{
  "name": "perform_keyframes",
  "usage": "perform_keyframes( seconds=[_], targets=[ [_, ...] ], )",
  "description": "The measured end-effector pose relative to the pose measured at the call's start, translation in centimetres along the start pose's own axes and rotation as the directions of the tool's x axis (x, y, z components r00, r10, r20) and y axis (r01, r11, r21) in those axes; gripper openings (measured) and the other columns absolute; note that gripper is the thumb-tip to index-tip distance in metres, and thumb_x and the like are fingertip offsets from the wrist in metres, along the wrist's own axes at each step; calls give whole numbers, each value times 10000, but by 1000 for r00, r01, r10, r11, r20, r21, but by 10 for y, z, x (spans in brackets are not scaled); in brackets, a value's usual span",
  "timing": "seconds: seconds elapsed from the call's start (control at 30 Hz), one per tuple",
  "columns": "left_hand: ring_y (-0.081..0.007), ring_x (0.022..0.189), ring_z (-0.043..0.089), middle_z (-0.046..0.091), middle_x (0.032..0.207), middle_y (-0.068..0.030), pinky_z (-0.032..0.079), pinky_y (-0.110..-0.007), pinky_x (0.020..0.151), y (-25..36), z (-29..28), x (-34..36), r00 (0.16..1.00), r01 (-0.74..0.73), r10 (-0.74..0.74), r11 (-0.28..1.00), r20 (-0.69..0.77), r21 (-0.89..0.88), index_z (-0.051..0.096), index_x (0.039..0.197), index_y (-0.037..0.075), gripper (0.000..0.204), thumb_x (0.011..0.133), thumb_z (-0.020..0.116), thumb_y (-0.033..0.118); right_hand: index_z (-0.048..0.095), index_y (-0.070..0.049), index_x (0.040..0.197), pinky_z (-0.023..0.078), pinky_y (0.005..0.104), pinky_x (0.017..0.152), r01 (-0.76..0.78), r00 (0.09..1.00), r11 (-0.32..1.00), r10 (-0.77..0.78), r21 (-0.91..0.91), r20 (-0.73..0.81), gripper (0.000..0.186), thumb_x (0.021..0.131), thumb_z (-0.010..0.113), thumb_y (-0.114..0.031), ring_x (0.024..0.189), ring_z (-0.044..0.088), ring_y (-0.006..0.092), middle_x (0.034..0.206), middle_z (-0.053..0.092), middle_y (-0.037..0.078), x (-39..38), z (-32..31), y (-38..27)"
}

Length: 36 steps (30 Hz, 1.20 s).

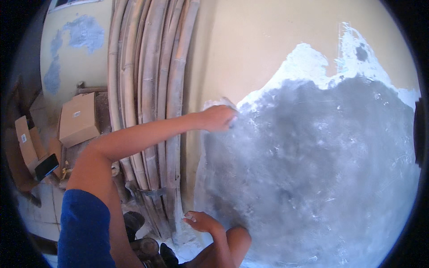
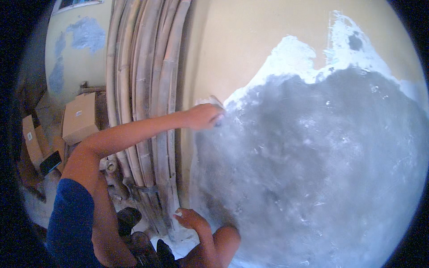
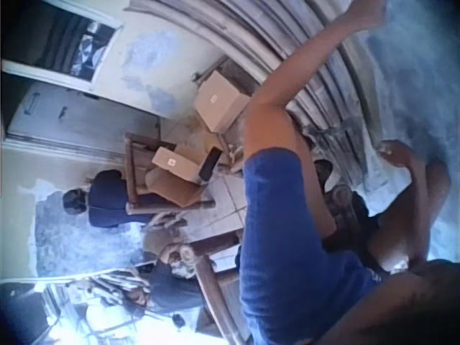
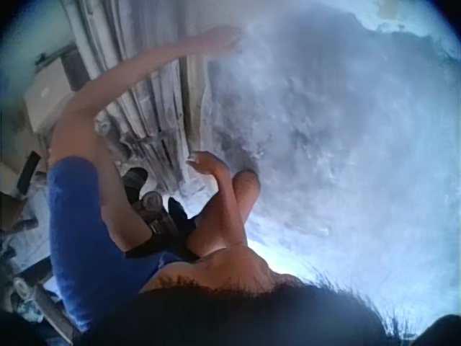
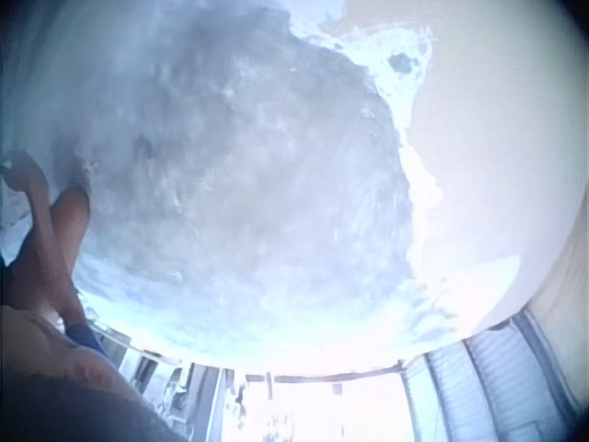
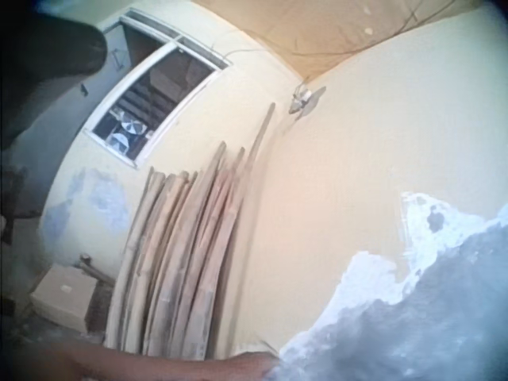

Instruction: The person applies white plaster to a damaged section of a yellow wall using a scraper and then smooths the applied plaster by hand.

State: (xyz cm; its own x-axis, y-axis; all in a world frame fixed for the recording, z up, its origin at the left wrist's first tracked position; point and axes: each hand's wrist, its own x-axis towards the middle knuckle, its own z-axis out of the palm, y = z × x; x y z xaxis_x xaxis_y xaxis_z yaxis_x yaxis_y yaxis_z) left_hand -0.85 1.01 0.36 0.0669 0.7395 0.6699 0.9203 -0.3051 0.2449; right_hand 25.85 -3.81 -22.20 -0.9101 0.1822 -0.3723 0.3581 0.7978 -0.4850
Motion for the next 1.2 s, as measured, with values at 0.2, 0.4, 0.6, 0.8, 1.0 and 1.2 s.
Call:
perform_keyframes(
  seconds=[0.2,0.4,0.6,0.8,1.0,1.2],
  targets=[
    [-393,683,541,537,714,-230,418,-475,647,-68,-10,-15,979,147,-138,988,-153,47,491,756,4,126,786,427,108,550,-28,1087,450,412,810,-54,988,998,47,44,146,424,878,486,-391,926,578,373,966,610,223,0,-15,-32],
    [-404,739,560,573,749,-238,416,-497,676,-65,-4,8,896,212,-232,973,-379,-95,539,833,-7,166,774,453,123,533,-40,1120,466,386,764,-41,992,999,44,-25,118,434,890,469,-403,868,607,347,911,631,211,3,-2,-24],
    [-419,707,544,541,696,-244,407,-517,674,14,-14,18,935,33,-47,998,-351,-44,506,774,11,233,869,392,192,540,-73,1121,464,383,774,-62,991,998,62,-5,122,403,894,465,-398,872,607,344,906,639,190,-1,-17,-33],
    [-398,700,569,577,701,-219,439,-497,677,-51,-21,20,770,329,-351,934,-533,-141,545,739,9,302,863,375,226,537,-53,1115,462,385,772,-73,987,997,72,-2,145,424,893,463,-407,867,605,351,907,636,196,1,-5,-39],
    [-414,659,551,551,654,-226,426,-518,642,9,0,38,846,71,-100,995,-523,-76,512,766,26,206,838,396,180,538,-30,1115,453,402,825,-130,980,991,127,12,153,426,879,485,-381,916,590,370,964,618,220,-1,-15,-40],
    [-399,622,556,542,627,-216,443,-486,580,-1,-13,27,920,-8,55,992,-388,122,516,770,30,157,803,415,145,542,-28,1116,459,390,784,-44,987,998,49,-36,156,447,885,464,-402,887,596,366,937,631,199,5,-3,-40]
  ],
)
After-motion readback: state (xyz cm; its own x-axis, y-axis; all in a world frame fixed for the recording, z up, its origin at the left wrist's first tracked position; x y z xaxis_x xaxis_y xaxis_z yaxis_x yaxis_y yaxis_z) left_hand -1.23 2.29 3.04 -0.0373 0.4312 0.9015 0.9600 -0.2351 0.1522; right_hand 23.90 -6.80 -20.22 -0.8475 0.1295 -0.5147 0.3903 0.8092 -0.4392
